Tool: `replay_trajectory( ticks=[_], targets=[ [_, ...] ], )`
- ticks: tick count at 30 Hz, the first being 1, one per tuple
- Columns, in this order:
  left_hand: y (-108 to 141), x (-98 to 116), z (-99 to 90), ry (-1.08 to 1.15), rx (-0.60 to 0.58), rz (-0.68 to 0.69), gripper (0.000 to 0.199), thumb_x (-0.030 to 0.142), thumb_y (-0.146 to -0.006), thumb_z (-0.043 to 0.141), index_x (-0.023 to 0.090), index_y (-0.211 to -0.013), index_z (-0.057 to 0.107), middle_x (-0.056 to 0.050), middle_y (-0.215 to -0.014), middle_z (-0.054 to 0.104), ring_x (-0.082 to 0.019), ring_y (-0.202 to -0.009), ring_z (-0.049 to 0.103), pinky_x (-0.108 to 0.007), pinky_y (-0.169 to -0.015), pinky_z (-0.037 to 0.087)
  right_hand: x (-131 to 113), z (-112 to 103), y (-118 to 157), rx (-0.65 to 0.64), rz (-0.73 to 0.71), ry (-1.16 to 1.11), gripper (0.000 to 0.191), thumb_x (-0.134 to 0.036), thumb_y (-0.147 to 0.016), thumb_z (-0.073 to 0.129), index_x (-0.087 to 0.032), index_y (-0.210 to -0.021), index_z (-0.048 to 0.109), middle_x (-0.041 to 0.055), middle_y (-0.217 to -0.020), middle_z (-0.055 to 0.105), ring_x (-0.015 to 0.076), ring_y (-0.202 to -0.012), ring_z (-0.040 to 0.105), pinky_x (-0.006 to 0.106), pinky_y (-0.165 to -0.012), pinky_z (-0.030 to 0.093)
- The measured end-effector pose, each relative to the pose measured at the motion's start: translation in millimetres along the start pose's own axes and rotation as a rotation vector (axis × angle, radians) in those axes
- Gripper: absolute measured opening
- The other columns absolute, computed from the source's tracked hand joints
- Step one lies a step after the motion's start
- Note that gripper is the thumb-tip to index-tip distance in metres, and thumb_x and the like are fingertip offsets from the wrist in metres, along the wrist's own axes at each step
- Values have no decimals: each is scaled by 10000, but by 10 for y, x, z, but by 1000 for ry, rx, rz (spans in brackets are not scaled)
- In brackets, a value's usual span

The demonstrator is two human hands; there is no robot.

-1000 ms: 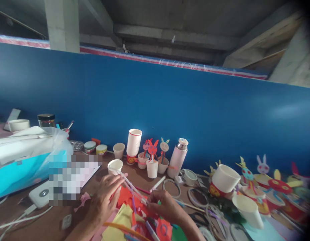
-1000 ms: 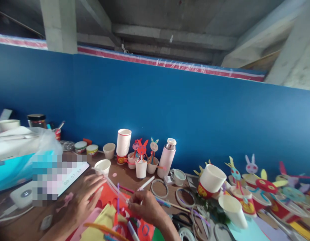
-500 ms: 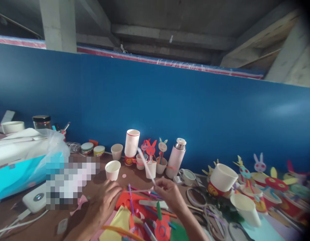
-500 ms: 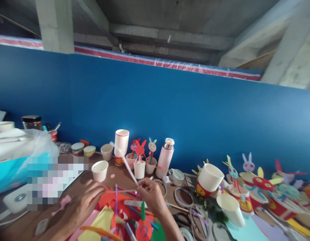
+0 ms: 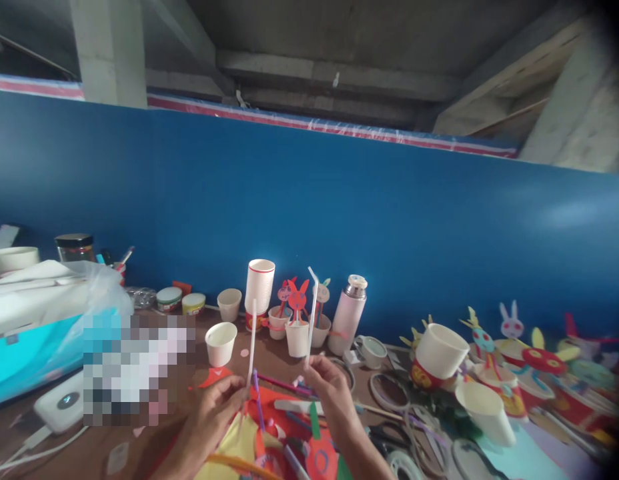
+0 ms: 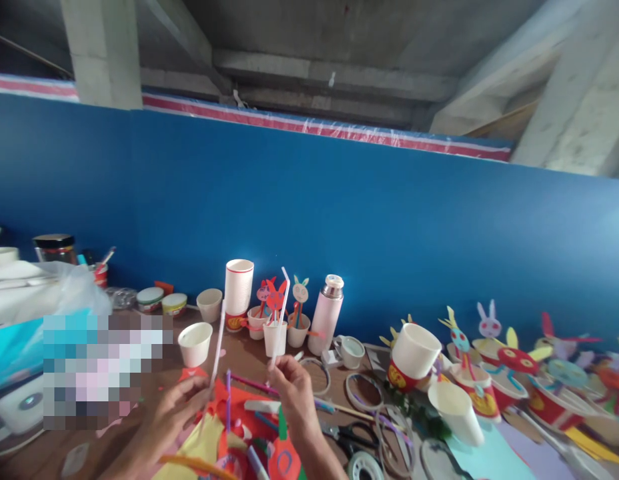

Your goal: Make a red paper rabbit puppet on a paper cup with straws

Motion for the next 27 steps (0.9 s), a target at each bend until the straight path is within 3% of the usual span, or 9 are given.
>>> replay_trajectory(
  ticks=[5, 11, 22, 27],
  targets=[
    [-9, -41, 86, 166, -51, -34, 288, 413, -617, 665, 140, -640, 574, 23, -526, 539, -55, -440, 411, -156, -409, 291, 172, 303, 113, -116, 94, 43, 308, -444, -625, 643, -151, -673, 562, -28, -528, 529, 93, -486, 467, 201, -496, 338],
    [-23, -103, 159, 231, -144, -34, 249, 367, -662, 655, 140, -646, 552, 17, -532, 563, -54, -433, 434, -157, -409, 291, 341, 549, 259, -255, 207, 16, 305, -425, -633, 638, -133, -663, 555, -18, -518, 569, 81, -452, 491, 188, -465, 323],
    [-1, -73, 172, 345, -141, -45, 244, 342, -675, 659, 131, -653, 540, 18, -505, 569, -53, -444, 464, -151, -428, 317, 433, 691, 346, -331, 240, -39, 184, -289, -607, 637, -124, -603, 555, -22, -490, 560, 79, -445, 499, 207, -495, 387],
    [-26, -81, 163, 337, -143, -22, 242, 340, -685, 651, 131, -647, 534, 13, -505, 571, -57, -454, 464, -154, -431, 312, 492, 661, 330, -310, 158, 98, 77, -173, -625, 578, -128, -587, 528, -27, -498, 550, 60, -433, 453, 171, -447, 338]
  ],
)
Point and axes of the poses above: each hand's wrist, its own y-axis away from the middle knuckle, its own z-axis out of the palm, x = y × z, the point moved 10 cm from there along -y, towards the middle knuckle
